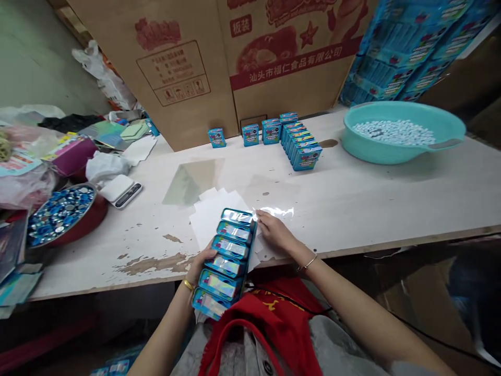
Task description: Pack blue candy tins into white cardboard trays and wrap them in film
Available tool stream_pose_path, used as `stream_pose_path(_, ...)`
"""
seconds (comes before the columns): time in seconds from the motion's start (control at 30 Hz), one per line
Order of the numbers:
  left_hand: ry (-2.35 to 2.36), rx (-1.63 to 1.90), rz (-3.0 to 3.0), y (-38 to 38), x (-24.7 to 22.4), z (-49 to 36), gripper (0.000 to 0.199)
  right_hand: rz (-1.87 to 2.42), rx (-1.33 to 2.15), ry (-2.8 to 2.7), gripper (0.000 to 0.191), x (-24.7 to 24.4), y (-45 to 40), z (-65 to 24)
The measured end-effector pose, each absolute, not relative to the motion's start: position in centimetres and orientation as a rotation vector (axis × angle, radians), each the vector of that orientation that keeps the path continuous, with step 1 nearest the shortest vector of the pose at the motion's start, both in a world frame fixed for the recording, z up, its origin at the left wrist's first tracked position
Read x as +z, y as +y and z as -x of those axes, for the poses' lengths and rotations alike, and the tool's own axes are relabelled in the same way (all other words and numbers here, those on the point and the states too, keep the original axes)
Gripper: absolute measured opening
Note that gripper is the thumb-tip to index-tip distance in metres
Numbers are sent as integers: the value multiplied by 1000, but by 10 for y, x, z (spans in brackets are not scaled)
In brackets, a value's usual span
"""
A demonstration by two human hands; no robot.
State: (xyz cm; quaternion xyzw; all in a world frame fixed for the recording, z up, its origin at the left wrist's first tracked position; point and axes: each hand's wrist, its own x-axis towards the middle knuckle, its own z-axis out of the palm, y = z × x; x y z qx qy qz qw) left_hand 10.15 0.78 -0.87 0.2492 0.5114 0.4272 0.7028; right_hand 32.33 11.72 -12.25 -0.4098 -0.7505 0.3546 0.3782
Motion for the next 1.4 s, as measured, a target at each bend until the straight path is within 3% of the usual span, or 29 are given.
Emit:
stream_pose_path(0.13,1176,853,-617,22,-9,-130,71,955,1117,-1758,31,-119,127,-331)
stream_pose_path(0.23,1212,830,-624,24,-9,-136,77,990,1202,-1562,31,-104,135,-339)
stream_pose_path(0.4,1207,820,-638,21,-3,-136,76,964,1160,-1519,31,-87,139,-339)
stream_pose_path(0.63,1137,821,-688,29,1,-142,75,806,1615,-1386,42,-91,135,-342)
stream_pose_path(0.93,1105,758,-696,42,-6,-150,67,785,1695,-1280,43,-89,144,-353)
stream_pose_path(1.07,1214,721,-766,51,-12,-152,64,868,1637,-1289,39,-99,151,-353)
stream_pose_path(1.2,1557,666,-1156,59,-12,-135,42,946,1487,-1463,36,-110,151,-355)
stream_pose_path(1.4,1640,702,-1970,90,-10,-114,33,1187,784,-1848,38,-112,121,-363)
